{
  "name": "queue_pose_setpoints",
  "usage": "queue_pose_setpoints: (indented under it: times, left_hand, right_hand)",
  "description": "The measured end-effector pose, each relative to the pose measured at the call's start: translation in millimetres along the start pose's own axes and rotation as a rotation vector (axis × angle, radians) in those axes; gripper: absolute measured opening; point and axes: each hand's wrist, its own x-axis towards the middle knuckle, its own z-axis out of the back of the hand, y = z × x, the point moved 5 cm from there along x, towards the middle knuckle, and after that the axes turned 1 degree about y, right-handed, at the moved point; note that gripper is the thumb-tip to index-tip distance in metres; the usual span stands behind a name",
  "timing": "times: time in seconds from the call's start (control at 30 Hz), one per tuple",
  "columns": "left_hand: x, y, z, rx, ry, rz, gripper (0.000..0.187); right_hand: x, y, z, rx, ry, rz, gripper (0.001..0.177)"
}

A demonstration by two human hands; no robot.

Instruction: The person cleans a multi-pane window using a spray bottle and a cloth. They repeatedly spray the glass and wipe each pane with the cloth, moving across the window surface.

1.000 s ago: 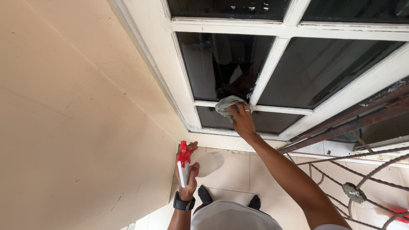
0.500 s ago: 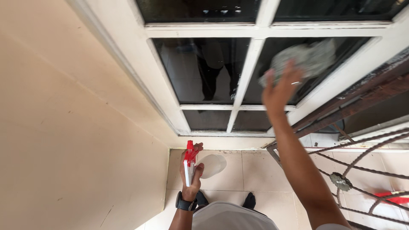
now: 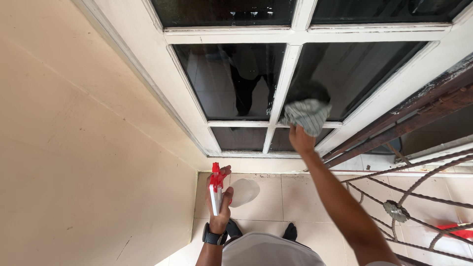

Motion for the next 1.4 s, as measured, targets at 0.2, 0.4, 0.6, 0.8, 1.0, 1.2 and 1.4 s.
queue_pose_setpoints:
  times: [0.2,0.4,0.6,0.8,1.0,1.2,1.4]
  left_hand:
    - [-2.9,-5.3,-2.5,0.003,0.003,-0.018,0.049]
    - [-6.0,-5.9,-1.2,0.051,-0.026,0.099,0.047]
    - [-2.6,-0.7,-12.8,0.092,-0.001,0.186,0.048]
    - [-3.8,-5.9,-22.3,0.066,0.014,-0.001,0.052]
    - [-5.2,-5.7,-27.7,0.093,0.047,0.027,0.052]
    - [-2.8,-1.2,-33.8,0.012,0.035,0.248,0.054]
    - [-6.5,8.0,-24.0,-0.06,-0.002,0.143,0.053]
  right_hand:
    - [76.4,-32.3,50.2,0.139,0.433,-0.753,0.08]
    - [43.1,-9.3,63.8,0.373,-0.404,-0.321,0.092]
    - [51.6,48.5,72.4,0.377,0.147,-0.344,0.074]
    - [101.8,5.2,130.3,0.317,-0.107,-0.394,0.082]
    - [67.8,28.9,102.3,0.669,-0.144,-0.451,0.099]
    - [91.3,76.8,146.1,0.661,0.193,-0.485,0.072]
    - [99.8,17.9,149.0,0.471,-0.376,-0.376,0.051]
